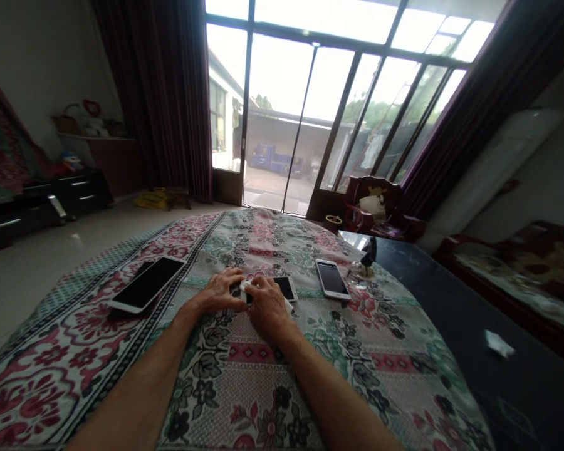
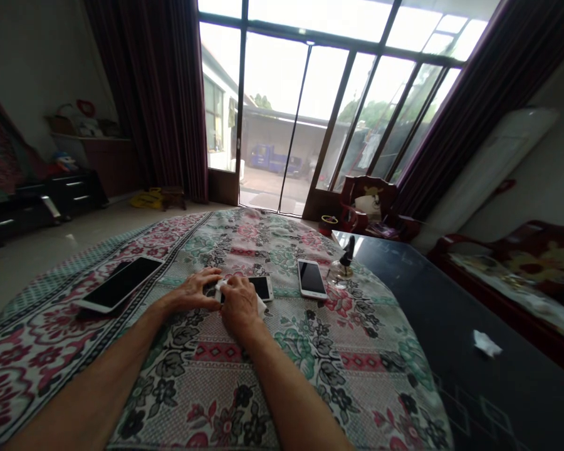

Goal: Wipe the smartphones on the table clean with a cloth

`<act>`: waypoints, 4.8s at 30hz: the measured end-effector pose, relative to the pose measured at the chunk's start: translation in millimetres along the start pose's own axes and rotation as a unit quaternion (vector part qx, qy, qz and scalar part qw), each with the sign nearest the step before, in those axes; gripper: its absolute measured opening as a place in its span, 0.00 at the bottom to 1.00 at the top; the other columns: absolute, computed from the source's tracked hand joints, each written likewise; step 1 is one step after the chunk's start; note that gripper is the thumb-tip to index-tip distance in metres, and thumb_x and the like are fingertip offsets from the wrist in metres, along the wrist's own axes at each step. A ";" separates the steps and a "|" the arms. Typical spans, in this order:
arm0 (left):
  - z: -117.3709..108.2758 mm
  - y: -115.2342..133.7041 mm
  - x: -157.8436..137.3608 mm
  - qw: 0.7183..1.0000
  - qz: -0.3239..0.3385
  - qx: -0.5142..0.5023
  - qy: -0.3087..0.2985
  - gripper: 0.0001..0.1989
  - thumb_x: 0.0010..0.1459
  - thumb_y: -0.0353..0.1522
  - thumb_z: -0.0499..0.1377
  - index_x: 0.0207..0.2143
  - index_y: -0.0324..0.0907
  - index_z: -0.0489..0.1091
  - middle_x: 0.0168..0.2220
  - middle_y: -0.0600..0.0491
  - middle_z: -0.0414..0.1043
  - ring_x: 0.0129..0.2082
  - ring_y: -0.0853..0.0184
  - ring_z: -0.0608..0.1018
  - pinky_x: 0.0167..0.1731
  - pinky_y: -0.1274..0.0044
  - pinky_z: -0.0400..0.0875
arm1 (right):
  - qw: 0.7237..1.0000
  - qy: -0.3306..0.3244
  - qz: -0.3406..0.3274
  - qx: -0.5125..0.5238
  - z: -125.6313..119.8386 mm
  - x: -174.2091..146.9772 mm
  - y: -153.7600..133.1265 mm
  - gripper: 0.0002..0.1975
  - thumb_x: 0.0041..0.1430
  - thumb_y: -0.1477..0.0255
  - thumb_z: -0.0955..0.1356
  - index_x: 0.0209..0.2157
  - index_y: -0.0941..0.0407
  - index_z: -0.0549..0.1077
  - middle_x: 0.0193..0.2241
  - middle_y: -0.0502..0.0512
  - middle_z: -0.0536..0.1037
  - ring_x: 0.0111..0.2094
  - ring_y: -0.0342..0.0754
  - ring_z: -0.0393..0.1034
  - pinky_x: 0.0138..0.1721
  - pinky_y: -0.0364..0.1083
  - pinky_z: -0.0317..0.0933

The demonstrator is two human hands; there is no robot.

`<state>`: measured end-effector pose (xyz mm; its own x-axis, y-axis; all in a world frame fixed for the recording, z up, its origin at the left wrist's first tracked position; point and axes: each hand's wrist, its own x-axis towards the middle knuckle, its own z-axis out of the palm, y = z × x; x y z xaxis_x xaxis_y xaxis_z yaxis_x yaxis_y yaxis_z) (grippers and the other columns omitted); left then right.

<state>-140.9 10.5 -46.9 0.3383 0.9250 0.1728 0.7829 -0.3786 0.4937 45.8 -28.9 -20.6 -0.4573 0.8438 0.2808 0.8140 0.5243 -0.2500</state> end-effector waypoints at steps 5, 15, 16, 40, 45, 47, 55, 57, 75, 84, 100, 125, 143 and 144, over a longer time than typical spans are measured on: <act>-7.0 8.9 -0.9 1.000 0.003 -0.010 -0.001 0.37 0.38 0.45 0.70 0.52 0.41 0.73 0.61 0.43 0.64 0.63 0.48 0.62 0.62 0.64 0.55 | 0.996 0.041 0.079 0.000 -10.7 1.3 34.4 0.18 0.61 0.77 0.61 0.46 0.49 0.79 0.44 0.55 0.75 0.47 0.50 0.64 0.48 0.44 0.54; -7.2 10.0 -0.8 0.999 0.011 -0.018 0.027 0.34 0.38 0.45 0.69 0.49 0.41 0.75 0.59 0.44 0.67 0.60 0.50 0.67 0.60 0.68 0.59 | 0.988 0.058 0.142 -0.031 -16.6 -3.4 41.2 0.19 0.59 0.79 0.62 0.46 0.52 0.79 0.43 0.57 0.75 0.45 0.51 0.64 0.47 0.45 0.54; -6.0 9.0 -0.4 0.999 0.009 -0.019 0.037 0.33 0.38 0.45 0.69 0.48 0.41 0.75 0.58 0.45 0.68 0.59 0.50 0.68 0.60 0.68 0.60 | 0.991 0.051 0.117 -0.028 -13.7 -4.0 32.1 0.19 0.60 0.79 0.62 0.47 0.51 0.78 0.43 0.56 0.74 0.45 0.51 0.63 0.47 0.45 0.54; -0.8 2.9 1.6 0.999 -0.009 -0.001 0.044 0.34 0.40 0.47 0.67 0.50 0.42 0.73 0.60 0.45 0.66 0.62 0.51 0.65 0.61 0.67 0.57 | 0.998 0.036 0.053 -0.013 -9.8 -2.5 29.9 0.18 0.59 0.75 0.65 0.49 0.48 0.76 0.46 0.55 0.73 0.48 0.51 0.62 0.48 0.46 0.55; -0.2 3.4 1.2 0.999 -0.017 -0.001 0.050 0.34 0.40 0.46 0.68 0.51 0.43 0.73 0.60 0.45 0.66 0.62 0.49 0.64 0.62 0.66 0.56 | 1.000 -0.002 0.002 0.013 -0.1 2.4 11.0 0.15 0.60 0.73 0.66 0.47 0.47 0.77 0.48 0.53 0.73 0.47 0.51 0.62 0.48 0.47 0.55; -1.5 4.5 0.9 0.999 -0.014 -0.005 0.045 0.34 0.41 0.46 0.67 0.51 0.42 0.72 0.61 0.44 0.66 0.62 0.49 0.65 0.61 0.64 0.57 | 1.000 0.010 0.016 0.017 0.7 4.8 16.8 0.16 0.59 0.73 0.67 0.48 0.47 0.77 0.48 0.52 0.74 0.48 0.51 0.62 0.49 0.46 0.55; -5.3 6.7 0.6 0.999 -0.004 0.005 0.031 0.34 0.43 0.48 0.65 0.51 0.40 0.72 0.60 0.42 0.65 0.61 0.51 0.66 0.60 0.66 0.58 | 0.987 0.077 0.144 -0.004 -12.5 8.2 66.2 0.18 0.60 0.78 0.62 0.44 0.51 0.80 0.43 0.55 0.76 0.45 0.50 0.64 0.48 0.43 0.54; -5.2 6.4 0.7 0.999 -0.004 0.009 0.031 0.35 0.43 0.49 0.65 0.51 0.39 0.72 0.60 0.42 0.65 0.61 0.51 0.66 0.61 0.67 0.57 | 0.983 0.090 0.159 -0.008 -15.6 6.6 69.3 0.18 0.61 0.79 0.61 0.45 0.52 0.79 0.43 0.55 0.76 0.46 0.50 0.64 0.48 0.44 0.55; -1.1 1.3 3.0 0.999 -0.007 -0.001 0.048 0.34 0.40 0.47 0.68 0.49 0.42 0.73 0.60 0.45 0.66 0.61 0.50 0.66 0.61 0.67 0.58 | 0.997 0.048 -0.047 0.030 -9.3 -1.1 41.7 0.14 0.58 0.80 0.66 0.36 0.51 0.81 0.41 0.53 0.78 0.44 0.49 0.67 0.50 0.46 0.59; -2.1 0.8 4.7 1.000 -0.008 0.010 0.028 0.36 0.41 0.49 0.66 0.51 0.40 0.72 0.61 0.43 0.64 0.61 0.50 0.66 0.60 0.67 0.58 | 0.998 0.058 -0.003 0.000 -10.7 -2.5 47.9 0.16 0.61 0.79 0.64 0.42 0.49 0.80 0.44 0.52 0.77 0.46 0.50 0.65 0.50 0.46 0.57; -4.4 4.9 3.5 1.000 -0.010 -0.010 0.026 0.35 0.41 0.49 0.66 0.51 0.42 0.72 0.61 0.42 0.65 0.61 0.49 0.66 0.60 0.64 0.58 | 0.996 0.056 0.065 0.004 -9.3 3.1 56.7 0.19 0.61 0.79 0.62 0.45 0.48 0.80 0.44 0.52 0.77 0.46 0.49 0.65 0.49 0.45 0.56; -2.6 3.9 3.4 0.999 -0.017 -0.003 0.028 0.33 0.42 0.45 0.66 0.52 0.43 0.71 0.61 0.44 0.64 0.62 0.51 0.65 0.61 0.65 0.57 | 0.997 0.021 -0.070 -0.004 0.5 6.7 30.8 0.18 0.59 0.70 0.68 0.51 0.51 0.73 0.51 0.53 0.74 0.52 0.52 0.61 0.52 0.49 0.54; -0.8 -1.3 4.8 1.000 -0.006 0.006 0.026 0.36 0.43 0.49 0.65 0.53 0.42 0.70 0.62 0.42 0.63 0.63 0.49 0.64 0.62 0.62 0.55 | 0.975 0.147 0.163 0.028 -1.3 15.1 58.8 0.19 0.57 0.83 0.59 0.47 0.61 0.73 0.49 0.62 0.75 0.49 0.50 0.66 0.52 0.45 0.54; -0.9 -1.3 4.8 1.000 -0.005 0.006 0.026 0.36 0.43 0.49 0.65 0.53 0.42 0.70 0.62 0.42 0.63 0.63 0.49 0.63 0.62 0.62 0.55 | 0.976 0.144 0.159 0.027 -1.4 15.7 58.6 0.18 0.56 0.83 0.60 0.46 0.61 0.74 0.49 0.62 0.75 0.50 0.51 0.66 0.52 0.45 0.54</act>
<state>-140.7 15.5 -45.9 0.3033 0.9291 0.2115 0.7928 -0.3691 0.4849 86.9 14.9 -29.5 -0.0588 0.9016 0.4285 0.8747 0.2534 -0.4131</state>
